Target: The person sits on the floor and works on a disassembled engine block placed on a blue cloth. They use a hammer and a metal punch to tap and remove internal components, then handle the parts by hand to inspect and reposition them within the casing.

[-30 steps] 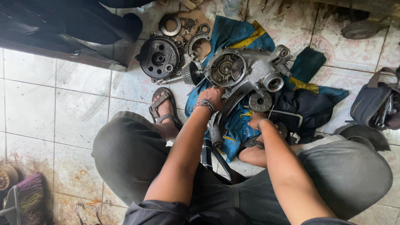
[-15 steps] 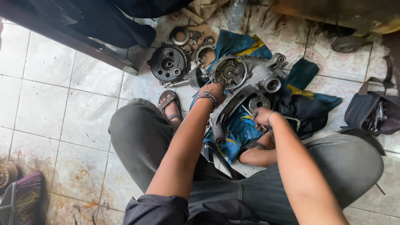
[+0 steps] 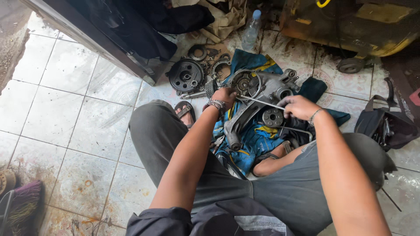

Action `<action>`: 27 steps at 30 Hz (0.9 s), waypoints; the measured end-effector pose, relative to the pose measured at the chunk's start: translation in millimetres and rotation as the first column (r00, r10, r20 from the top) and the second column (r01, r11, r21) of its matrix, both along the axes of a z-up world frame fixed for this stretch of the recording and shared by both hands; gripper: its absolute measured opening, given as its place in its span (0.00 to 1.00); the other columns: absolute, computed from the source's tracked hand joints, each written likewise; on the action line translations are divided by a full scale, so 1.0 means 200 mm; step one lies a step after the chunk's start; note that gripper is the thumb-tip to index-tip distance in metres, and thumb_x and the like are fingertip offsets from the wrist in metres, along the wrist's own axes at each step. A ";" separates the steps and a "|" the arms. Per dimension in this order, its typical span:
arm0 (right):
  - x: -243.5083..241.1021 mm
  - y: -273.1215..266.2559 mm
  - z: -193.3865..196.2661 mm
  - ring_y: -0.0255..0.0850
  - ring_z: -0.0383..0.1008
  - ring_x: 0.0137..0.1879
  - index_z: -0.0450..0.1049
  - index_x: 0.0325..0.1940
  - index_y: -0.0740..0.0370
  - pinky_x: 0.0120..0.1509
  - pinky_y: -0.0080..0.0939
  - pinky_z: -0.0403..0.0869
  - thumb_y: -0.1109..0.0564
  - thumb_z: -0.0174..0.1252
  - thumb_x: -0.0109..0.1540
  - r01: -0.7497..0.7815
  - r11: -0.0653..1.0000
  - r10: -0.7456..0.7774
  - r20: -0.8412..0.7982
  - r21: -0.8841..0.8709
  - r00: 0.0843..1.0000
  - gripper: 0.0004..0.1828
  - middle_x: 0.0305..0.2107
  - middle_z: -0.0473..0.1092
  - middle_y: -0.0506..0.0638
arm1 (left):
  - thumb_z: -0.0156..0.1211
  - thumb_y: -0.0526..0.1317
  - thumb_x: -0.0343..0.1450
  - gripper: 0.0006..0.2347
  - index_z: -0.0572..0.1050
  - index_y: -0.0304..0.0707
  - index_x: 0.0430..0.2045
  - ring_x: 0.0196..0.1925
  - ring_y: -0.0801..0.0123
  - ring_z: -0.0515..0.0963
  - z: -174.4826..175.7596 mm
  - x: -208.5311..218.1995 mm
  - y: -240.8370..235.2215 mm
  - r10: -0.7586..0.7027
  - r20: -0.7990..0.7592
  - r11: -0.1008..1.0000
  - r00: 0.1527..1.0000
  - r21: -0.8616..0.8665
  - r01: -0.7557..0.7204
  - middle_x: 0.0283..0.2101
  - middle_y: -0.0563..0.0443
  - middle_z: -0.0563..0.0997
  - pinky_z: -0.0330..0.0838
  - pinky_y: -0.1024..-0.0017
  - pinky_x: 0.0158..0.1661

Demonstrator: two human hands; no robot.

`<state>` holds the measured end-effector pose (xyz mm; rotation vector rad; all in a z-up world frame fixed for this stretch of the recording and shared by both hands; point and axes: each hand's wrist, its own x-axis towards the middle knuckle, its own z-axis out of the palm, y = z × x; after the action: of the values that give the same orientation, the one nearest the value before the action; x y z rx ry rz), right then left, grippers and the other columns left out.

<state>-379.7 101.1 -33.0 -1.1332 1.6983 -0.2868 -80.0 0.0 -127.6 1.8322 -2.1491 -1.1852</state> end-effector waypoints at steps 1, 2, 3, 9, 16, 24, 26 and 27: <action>0.03 -0.01 -0.05 0.39 0.70 0.25 0.78 0.55 0.68 0.25 0.34 0.69 0.65 0.53 0.55 0.000 1.000 0.000 -0.003 0.000 1.000 0.23 0.22 0.77 0.59 | 0.48 0.54 0.73 0.17 0.81 0.57 0.50 0.58 0.48 0.81 0.02 0.02 0.02 0.000 -0.003 1.000 1.000 0.000 0.000 0.50 0.46 0.85 0.76 0.54 0.58; 0.06 -0.03 -0.09 0.40 0.71 0.26 0.76 0.56 0.70 0.26 0.34 0.70 0.63 0.55 0.59 -0.008 1.000 0.009 0.038 -0.024 0.999 0.21 0.22 0.77 0.60 | 0.49 0.55 0.73 0.17 0.82 0.56 0.48 0.58 0.49 0.81 0.04 0.03 0.03 0.032 -0.023 0.999 0.999 0.014 -0.032 0.49 0.46 0.85 0.76 0.55 0.58; 0.09 -0.05 -0.14 0.41 0.73 0.27 0.75 0.57 0.72 0.28 0.33 0.71 0.61 0.56 0.62 -0.015 0.999 0.019 0.079 -0.048 0.997 0.20 0.22 0.76 0.61 | 0.49 0.55 0.73 0.17 0.83 0.56 0.45 0.57 0.49 0.82 0.06 0.04 0.04 0.064 -0.042 0.998 0.997 0.028 -0.063 0.47 0.46 0.85 0.76 0.56 0.58; 0.25 -0.05 -0.12 0.44 0.76 0.22 0.72 0.57 0.71 0.15 0.35 0.73 0.60 0.56 0.66 -0.151 0.988 0.154 0.107 -0.040 0.982 0.17 0.29 0.80 0.63 | 0.56 0.56 0.71 0.16 0.83 0.52 0.43 0.57 0.50 0.82 0.09 0.08 0.08 0.157 -0.106 0.982 0.982 0.124 -0.144 0.45 0.44 0.86 0.76 0.56 0.58; 0.38 -0.16 -0.28 0.41 0.79 0.28 0.77 0.63 0.51 0.27 0.38 0.78 0.55 0.56 0.65 -0.155 0.982 0.147 -0.077 -0.105 0.986 0.21 0.21 0.78 0.50 | 0.62 0.56 0.68 0.17 0.82 0.46 0.38 0.54 0.49 0.83 -0.21 0.13 -0.03 0.303 -0.069 0.953 0.950 0.034 -0.301 0.43 0.43 0.85 0.77 0.52 0.55; 0.59 -0.12 -0.20 0.55 0.75 0.63 0.72 0.70 0.34 0.68 0.59 0.74 0.51 0.47 0.65 -0.101 0.995 0.101 -0.475 0.025 0.874 0.29 0.55 0.77 0.55 | 0.61 0.54 0.69 0.22 0.69 0.57 0.58 0.63 0.55 0.72 -0.30 0.07 -0.06 -0.002 0.234 0.983 0.972 -0.177 0.045 0.55 0.52 0.72 0.71 0.53 0.60; 0.56 -0.15 -0.39 0.56 0.75 0.63 0.73 0.69 0.36 0.68 0.60 0.74 0.52 0.47 0.65 -0.100 0.995 0.092 -0.467 0.006 0.880 0.28 0.54 0.77 0.57 | 0.62 0.53 0.69 0.25 0.67 0.58 0.62 0.65 0.56 0.70 -0.28 0.06 -0.09 -0.007 0.231 0.990 0.973 -0.135 0.039 0.58 0.52 0.72 0.70 0.52 0.61; 0.55 -0.17 -0.48 0.58 0.75 0.63 0.74 0.68 0.39 0.68 0.60 0.74 0.52 0.47 0.66 -0.098 0.995 0.074 -0.461 -0.027 0.884 0.26 0.53 0.77 0.60 | 0.63 0.53 0.69 0.28 0.64 0.59 0.65 0.68 0.56 0.69 -0.27 0.04 -0.11 -0.011 0.226 0.994 0.974 -0.107 0.036 0.61 0.52 0.72 0.70 0.51 0.62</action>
<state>-270.0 68.0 -129.3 -1.3884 2.0533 0.0020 -71.5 -22.8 -180.9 1.9823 -2.3053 -0.8785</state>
